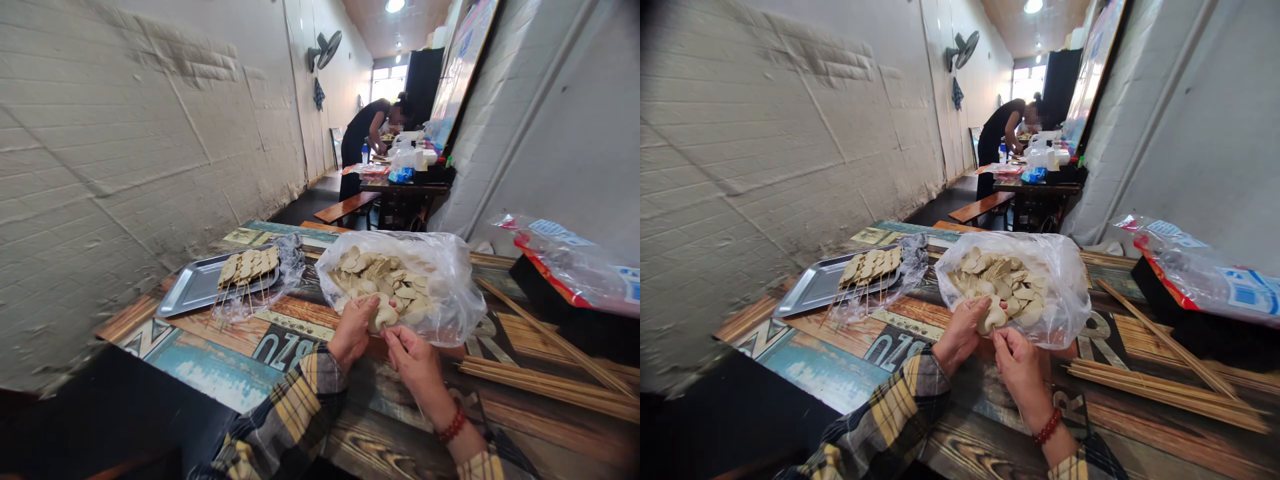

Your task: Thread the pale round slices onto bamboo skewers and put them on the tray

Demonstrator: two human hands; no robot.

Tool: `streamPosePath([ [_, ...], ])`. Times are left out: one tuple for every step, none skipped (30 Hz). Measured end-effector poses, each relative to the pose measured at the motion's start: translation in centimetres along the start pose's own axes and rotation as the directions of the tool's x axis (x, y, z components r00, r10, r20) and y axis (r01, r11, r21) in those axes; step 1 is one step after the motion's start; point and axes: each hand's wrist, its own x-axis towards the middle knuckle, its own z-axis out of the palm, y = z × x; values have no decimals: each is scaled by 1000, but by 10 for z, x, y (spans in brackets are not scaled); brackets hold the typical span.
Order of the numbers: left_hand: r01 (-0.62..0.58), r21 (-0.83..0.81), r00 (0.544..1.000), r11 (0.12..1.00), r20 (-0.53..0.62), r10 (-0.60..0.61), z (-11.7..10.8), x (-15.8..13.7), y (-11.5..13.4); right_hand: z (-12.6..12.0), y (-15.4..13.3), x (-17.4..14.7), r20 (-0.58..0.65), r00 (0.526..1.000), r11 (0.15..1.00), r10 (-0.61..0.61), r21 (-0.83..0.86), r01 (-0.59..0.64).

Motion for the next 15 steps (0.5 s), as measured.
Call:
streamPosePath([
  [4,1,1000,1000,7,-4,1,-1,-1,0,1,0,0,1000,1000,7,12,-7],
  [6,3,1000,1000,14,-6,1,-1,-2,1,2,1,0,1000,1000,10,20,-10],
  [6,5,1000,1000,21,-6,1,-1,-3,1,3,2,-1,1000,1000,9,25,-9],
  [6,7,1000,1000,31,-6,1,-1,-4,1,5,2,-6,1000,1000,6,27,-6],
  [6,8,999,1000,42,-6,1,0,-4,0,5,3,-12,1000,1000,3,28,-2],
  [-1,5,999,1000,44,1,0,1,-4,-2,6,4,-22,1000,1000,-1,29,1],
  [-14,2,999,1000,36,13,-2,2,-3,-4,6,5,-35,999,999,-5,33,6],
  [-31,0,999,1000,18,31,-4,4,0,-7,6,6,-50,999,999,-11,38,13],
  [-54,-2,999,999,-5,54,-7,5,3,-10,5,8,-68,997,999,-19,47,22],
  [-82,-1,996,997,-30,82,-11,7,7,-14,5,9,-86,996,998,-27,60,32],
  [-112,10,992,994,-53,113,-15,9,11,-19,4,10,-107,994,996,-32,74,40],
  [-145,31,987,989,-69,147,-19,11,16,-23,3,11,-132,991,995,-35,86,47],
  [-179,69,979,981,-88,185,-24,13,20,-28,2,12,-156,987,994,-34,95,49],
  [-216,125,967,968,-112,230,-28,15,23,-31,2,13,-179,983,994,-32,99,50],
  [-247,200,952,948,-133,276,-33,18,25,-35,0,13,-198,980,994,-31,100,52],
])
